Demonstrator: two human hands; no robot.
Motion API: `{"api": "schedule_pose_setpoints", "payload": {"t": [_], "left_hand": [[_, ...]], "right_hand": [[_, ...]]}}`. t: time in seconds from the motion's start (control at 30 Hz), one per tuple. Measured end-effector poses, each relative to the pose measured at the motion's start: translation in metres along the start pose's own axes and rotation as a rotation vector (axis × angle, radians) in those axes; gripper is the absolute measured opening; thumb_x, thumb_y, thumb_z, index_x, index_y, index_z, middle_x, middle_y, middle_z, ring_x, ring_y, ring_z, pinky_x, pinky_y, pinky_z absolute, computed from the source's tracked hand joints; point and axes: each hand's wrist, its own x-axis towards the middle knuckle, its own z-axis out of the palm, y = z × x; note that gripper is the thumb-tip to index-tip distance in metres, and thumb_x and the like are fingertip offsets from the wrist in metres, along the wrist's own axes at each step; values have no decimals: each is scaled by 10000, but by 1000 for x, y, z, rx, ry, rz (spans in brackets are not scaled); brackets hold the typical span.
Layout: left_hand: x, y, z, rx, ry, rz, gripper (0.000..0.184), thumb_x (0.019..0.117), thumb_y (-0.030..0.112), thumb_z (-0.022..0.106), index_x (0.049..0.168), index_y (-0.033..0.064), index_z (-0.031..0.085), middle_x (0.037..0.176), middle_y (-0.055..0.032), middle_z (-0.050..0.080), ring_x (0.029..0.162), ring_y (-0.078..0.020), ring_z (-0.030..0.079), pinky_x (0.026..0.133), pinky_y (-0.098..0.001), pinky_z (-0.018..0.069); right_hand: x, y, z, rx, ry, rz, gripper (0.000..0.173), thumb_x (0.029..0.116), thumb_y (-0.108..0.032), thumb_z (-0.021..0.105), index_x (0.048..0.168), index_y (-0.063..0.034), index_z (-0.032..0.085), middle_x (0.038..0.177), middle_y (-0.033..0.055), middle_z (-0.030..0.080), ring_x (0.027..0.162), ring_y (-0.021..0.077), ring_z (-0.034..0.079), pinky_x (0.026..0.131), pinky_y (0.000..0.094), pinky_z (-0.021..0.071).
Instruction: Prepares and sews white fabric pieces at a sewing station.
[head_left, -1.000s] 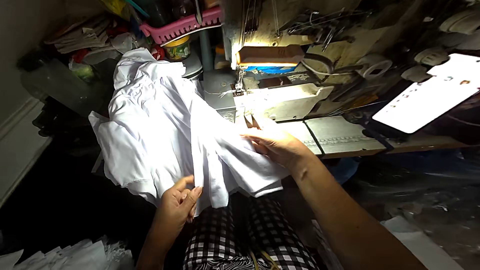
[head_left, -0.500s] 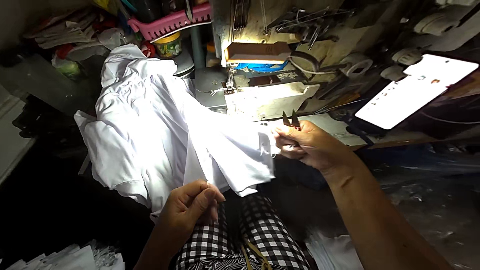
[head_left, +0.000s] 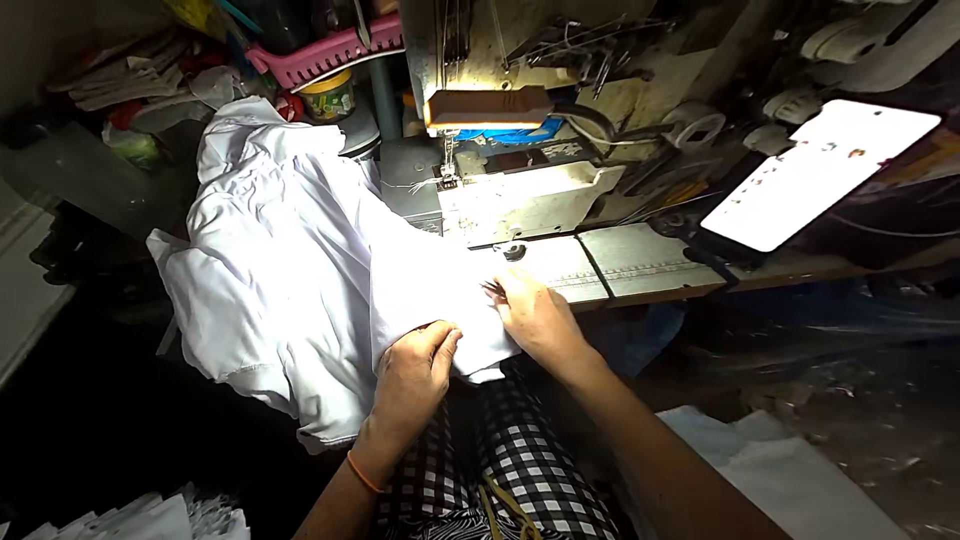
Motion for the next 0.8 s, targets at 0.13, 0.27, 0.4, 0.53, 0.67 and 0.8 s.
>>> {"api": "schedule_pose_setpoints", "payload": {"t": [0.13,0.27,0.4,0.53,0.67,0.8], "left_hand": [[-2,6,-15,-208,-110,-97,271,1040,259,534,977,165,780,809,80,686,701,-4,620,655,-207,526],[-9,33,-26,-747,-168,-201,275,1063,133,505,1002,53,760,812,21,697,578,0,572,549,-156,506],[-17,44,-21,-1045,-152,-331,306,1073,122,473,1054,13,759,828,-30,705,605,-24,583,579,-175,512],[-21,44,-18,-1335,-91,-552,311,1073,160,476,1024,7,742,858,-66,704,720,-68,643,662,-202,542],[-24,40,-20,-1247,-33,-514,279,1050,123,519,950,3,749,835,-71,707,720,-78,643,707,-224,554],[-37,34,-30,-1059,-64,-359,288,1058,125,496,978,10,748,1047,-84,750,839,-90,692,746,-241,578]], "right_hand": [[5,23,-26,391,1,127,162,1040,-119,581,984,6,668,799,113,633,686,203,607,647,429,517],[-24,6,-61,651,13,172,120,1031,-210,593,971,-119,643,649,-44,546,473,20,431,445,190,372],[-65,-29,-43,515,120,-157,199,1028,-322,566,956,-171,674,763,-105,604,617,-55,525,550,128,455],[-88,-48,-10,537,158,-275,202,1054,-241,563,1018,-93,695,902,-7,674,800,-11,634,713,130,540],[-96,-47,7,467,146,-340,203,1057,-230,555,1007,-88,691,856,36,664,752,64,638,655,194,537],[-87,-28,-8,293,169,-261,562,1057,-607,344,1112,-159,678,809,0,657,676,90,625,555,285,513]]}}
